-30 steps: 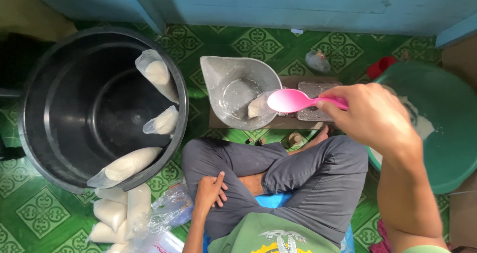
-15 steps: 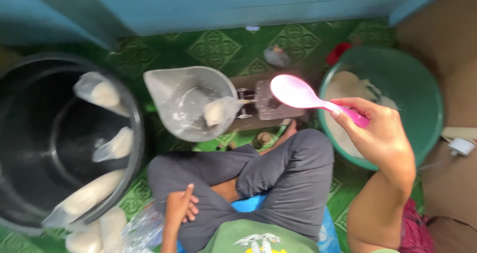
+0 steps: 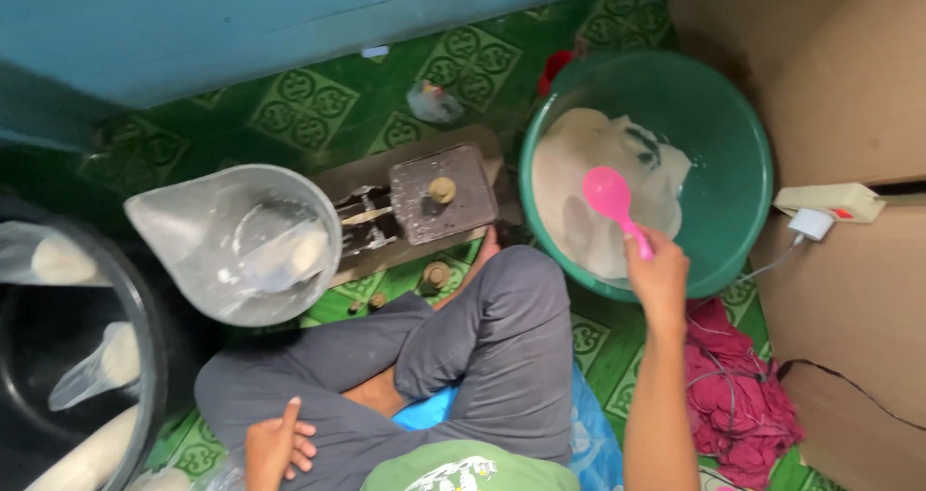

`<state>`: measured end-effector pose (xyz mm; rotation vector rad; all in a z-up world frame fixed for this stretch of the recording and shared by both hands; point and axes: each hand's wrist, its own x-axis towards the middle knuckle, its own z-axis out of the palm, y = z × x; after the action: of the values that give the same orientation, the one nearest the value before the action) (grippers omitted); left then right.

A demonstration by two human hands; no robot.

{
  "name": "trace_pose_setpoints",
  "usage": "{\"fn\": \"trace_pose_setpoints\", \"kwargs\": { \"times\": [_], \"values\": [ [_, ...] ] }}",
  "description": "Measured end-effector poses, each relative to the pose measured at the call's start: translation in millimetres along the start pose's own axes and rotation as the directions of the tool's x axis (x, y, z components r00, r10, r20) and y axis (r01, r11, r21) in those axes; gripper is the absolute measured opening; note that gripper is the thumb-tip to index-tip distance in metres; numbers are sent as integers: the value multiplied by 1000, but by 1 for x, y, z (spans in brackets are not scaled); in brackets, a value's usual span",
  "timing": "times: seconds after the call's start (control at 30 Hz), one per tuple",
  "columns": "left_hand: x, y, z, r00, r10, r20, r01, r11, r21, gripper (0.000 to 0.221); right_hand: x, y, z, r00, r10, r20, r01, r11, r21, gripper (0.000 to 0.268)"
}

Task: A person is manually scooping white powder into plastic bags and sealing them using a heat sealer while sitting on the floor.

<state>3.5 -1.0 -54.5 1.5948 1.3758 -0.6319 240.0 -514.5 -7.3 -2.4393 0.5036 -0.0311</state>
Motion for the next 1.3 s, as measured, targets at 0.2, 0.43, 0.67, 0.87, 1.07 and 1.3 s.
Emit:
{"fn": "trace_pose_setpoints", "kwargs": {
  "times": [0.2,0.43,0.67,0.87,1.07,1.3],
  "values": [
    [26,-15,0,997,-55,-54,59,996,66,64,7,9,6,975,156,160,-137,983,-125,42],
    [59,-37,-1,996,-22,-84,18,999,-42,61,96,35,26,984,-164,-68,146,967,-210,37],
    [64,-41,-2,990,-21,-142,43,988,151,59,177,72,78,954,-292,70,284,804,-523,42],
    [64,-39,-1,990,-57,-129,66,995,71,58,184,76,75,909,-364,200,414,743,-526,38],
    [52,-35,1,995,-27,-101,22,998,-51,60,146,62,37,885,-371,282,462,775,-431,46],
    [25,-10,3,993,-76,-91,83,994,71,63,65,26,-5,911,-348,222,404,860,-311,42]
  ]
}}
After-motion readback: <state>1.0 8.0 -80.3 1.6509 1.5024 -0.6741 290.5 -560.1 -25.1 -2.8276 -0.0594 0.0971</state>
